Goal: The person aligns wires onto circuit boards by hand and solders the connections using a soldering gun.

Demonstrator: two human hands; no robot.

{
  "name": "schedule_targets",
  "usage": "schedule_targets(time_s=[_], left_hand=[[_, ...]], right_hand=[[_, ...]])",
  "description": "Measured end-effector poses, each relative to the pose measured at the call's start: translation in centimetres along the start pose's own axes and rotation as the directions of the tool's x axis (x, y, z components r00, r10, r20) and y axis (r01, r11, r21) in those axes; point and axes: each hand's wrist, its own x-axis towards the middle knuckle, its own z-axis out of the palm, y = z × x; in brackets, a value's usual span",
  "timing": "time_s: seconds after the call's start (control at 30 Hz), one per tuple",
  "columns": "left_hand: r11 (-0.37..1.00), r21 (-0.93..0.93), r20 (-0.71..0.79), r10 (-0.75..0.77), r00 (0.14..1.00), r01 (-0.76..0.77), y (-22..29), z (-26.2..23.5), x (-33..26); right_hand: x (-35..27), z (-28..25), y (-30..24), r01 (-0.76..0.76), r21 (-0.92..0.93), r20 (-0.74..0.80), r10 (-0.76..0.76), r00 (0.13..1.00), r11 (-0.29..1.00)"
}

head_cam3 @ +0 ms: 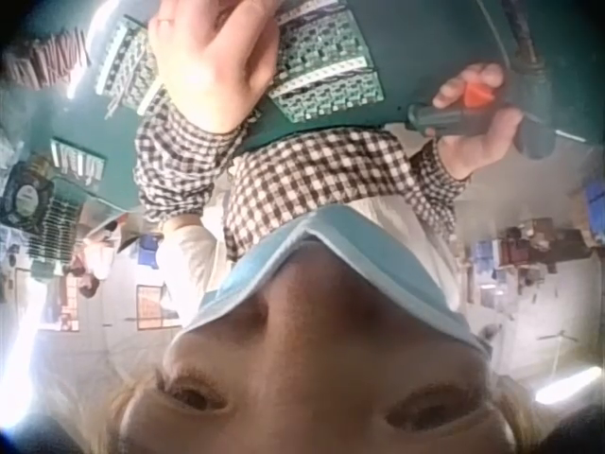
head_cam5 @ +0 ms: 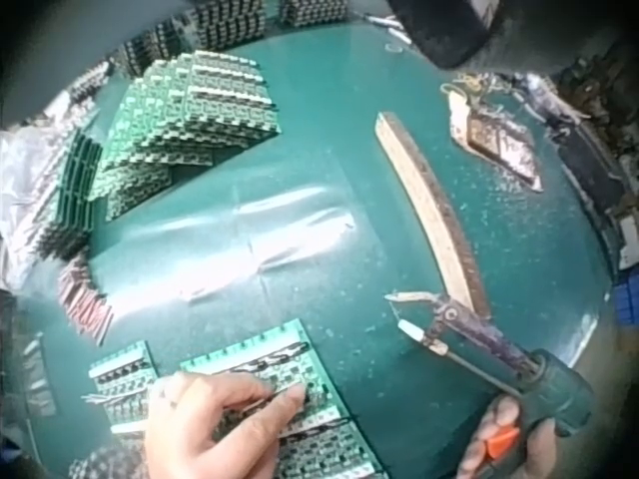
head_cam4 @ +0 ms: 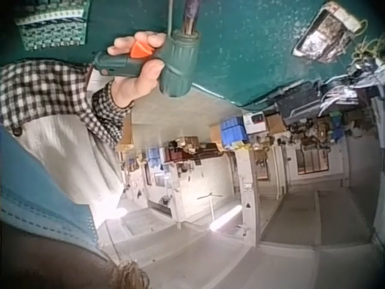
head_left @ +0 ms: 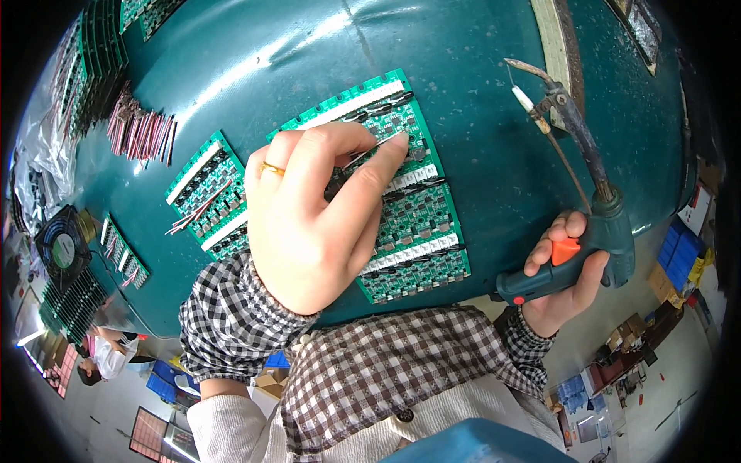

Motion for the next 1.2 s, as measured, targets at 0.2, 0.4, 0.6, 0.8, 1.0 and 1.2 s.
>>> schedule_targets(time_s=[0.2, 0.4, 0.6, 0.8, 1.0, 1.2], left_hand=[[1.0, -0.001, -0.029, -0.005, 1.0, 0.005, 0.1, 0.5, -0.1], [0.999, 0.03, -0.045, -0.028, 0.999, 0.03, 0.5, 0.9, -0.2], [0.988, 0.152, -0.119, -0.021, 0.993, 0.039, 0.6, 1.5, -0.6], [0.99, 0.134, -0.118, -0.019, 0.993, 0.035, 0.5, 1.6, -0.7], [0.993, 0.112, -0.107, -0.023, 0.994, 0.035, 0.4, 1.5, -0.8], [0.995, 0.086, -0.096, -0.044, 0.994, 0.053, 0.5, 1.4, -0.8]], right_hand=[[0.0, 0.0, 0.1, 0.008, -0.001, 0.015, -0.008, 1.0, 1.0], [0.1, -0.1, 0.1, 0.015, -0.009, 0.015, -0.015, 1.0, 1.0], [0.1, 0.0, 0.1, 0.004, -0.002, 0.02, -0.004, 1.0, 1.0], [0.0, -0.1, 0.1, 0.01, -0.005, 0.01, -0.01, 1.0, 1.0], [0.1, 0.0, 0.1, 0.018, -0.011, 0.011, -0.018, 1.0, 1.0], [0.1, 0.1, 0.1, 0.012, -0.012, -0.006, -0.012, 1.0, 1.0]])
